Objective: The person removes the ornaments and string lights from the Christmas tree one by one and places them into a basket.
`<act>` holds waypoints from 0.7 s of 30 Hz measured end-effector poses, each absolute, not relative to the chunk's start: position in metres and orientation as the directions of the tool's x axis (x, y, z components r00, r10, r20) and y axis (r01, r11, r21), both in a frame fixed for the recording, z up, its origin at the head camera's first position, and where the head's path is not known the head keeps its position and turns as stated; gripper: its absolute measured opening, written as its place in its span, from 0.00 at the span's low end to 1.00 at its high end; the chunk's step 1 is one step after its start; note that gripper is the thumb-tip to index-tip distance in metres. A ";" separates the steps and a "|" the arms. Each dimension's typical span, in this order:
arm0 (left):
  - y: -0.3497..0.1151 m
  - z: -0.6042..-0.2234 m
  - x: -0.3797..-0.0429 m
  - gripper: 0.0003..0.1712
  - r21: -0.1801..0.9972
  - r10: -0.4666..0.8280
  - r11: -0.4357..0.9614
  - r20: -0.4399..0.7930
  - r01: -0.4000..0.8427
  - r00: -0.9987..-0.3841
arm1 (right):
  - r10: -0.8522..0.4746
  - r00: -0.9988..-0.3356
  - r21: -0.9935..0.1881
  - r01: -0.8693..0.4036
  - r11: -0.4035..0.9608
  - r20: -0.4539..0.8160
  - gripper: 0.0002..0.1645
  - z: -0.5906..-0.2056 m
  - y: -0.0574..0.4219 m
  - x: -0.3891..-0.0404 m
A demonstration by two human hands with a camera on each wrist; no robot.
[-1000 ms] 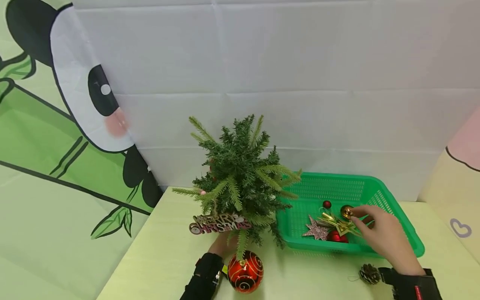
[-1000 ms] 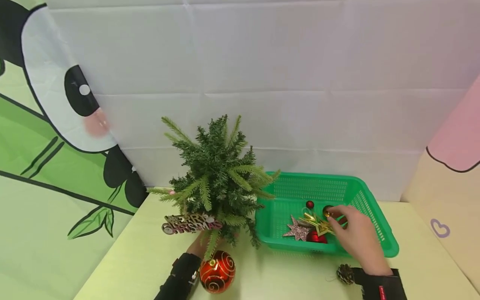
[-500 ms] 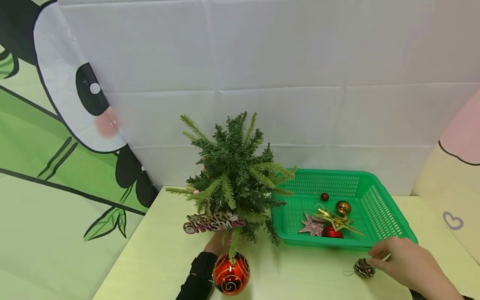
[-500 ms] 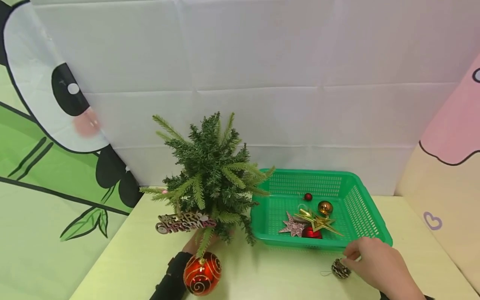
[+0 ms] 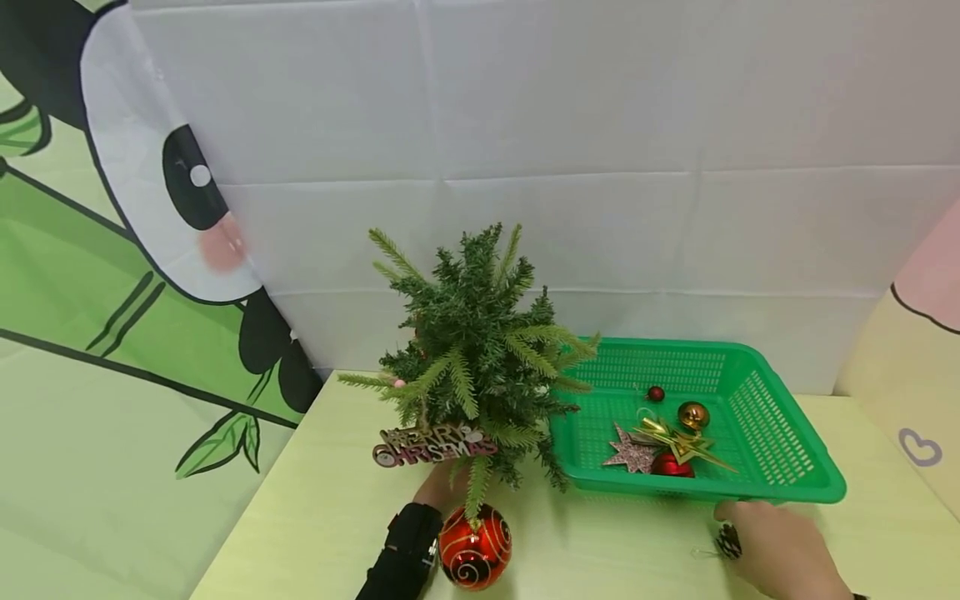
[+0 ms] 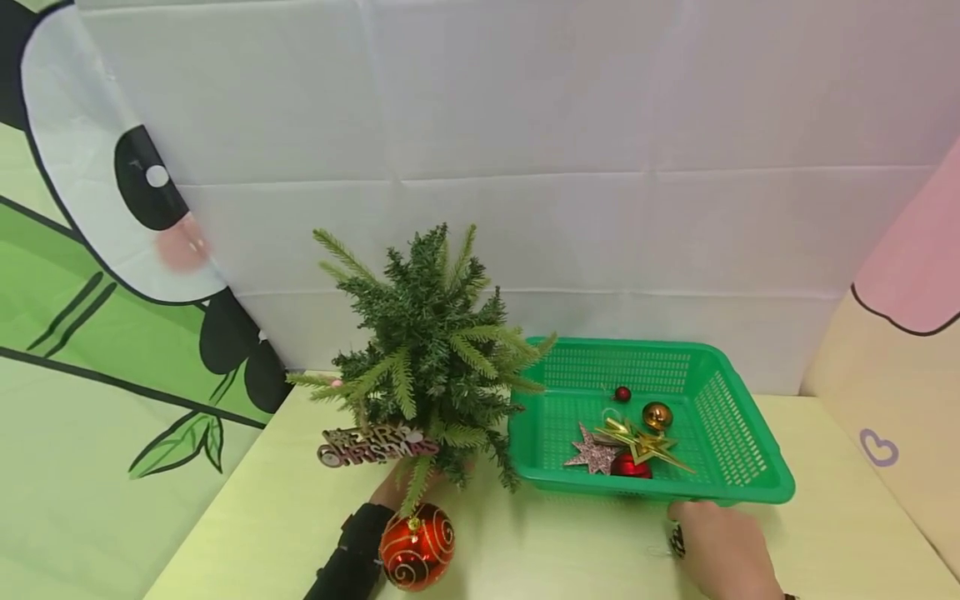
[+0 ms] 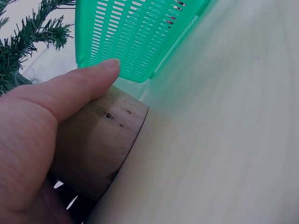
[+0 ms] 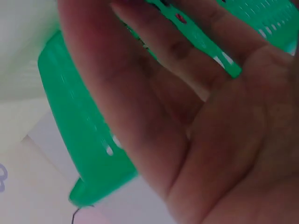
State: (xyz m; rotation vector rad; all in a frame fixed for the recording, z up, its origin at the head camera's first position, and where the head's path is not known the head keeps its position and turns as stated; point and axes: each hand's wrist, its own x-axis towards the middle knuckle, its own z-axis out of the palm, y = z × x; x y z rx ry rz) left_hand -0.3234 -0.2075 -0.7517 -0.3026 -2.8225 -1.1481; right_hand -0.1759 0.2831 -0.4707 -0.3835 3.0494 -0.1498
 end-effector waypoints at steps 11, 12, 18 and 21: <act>-0.201 -0.717 -0.308 0.29 0.699 0.226 0.637 0.233 0.325 -0.946 | -0.468 -0.870 -0.463 -0.355 0.812 -0.154 0.15 -0.464 0.275 -0.176; -0.201 -0.716 -0.308 0.29 0.698 0.230 0.637 0.231 0.326 -0.945 | -0.522 -0.844 -0.517 -0.394 0.759 -0.124 0.15 -0.461 0.275 -0.176; -0.219 -0.800 -0.349 0.34 0.669 0.138 0.715 0.150 0.203 -0.979 | -0.611 -0.791 -0.729 -0.438 0.526 0.034 0.20 -0.435 0.262 -0.169; -0.240 -0.882 -0.387 0.36 0.671 0.097 0.725 0.124 0.155 -0.988 | -0.559 -0.814 -0.729 -0.476 0.492 0.155 0.19 -0.424 0.255 -0.166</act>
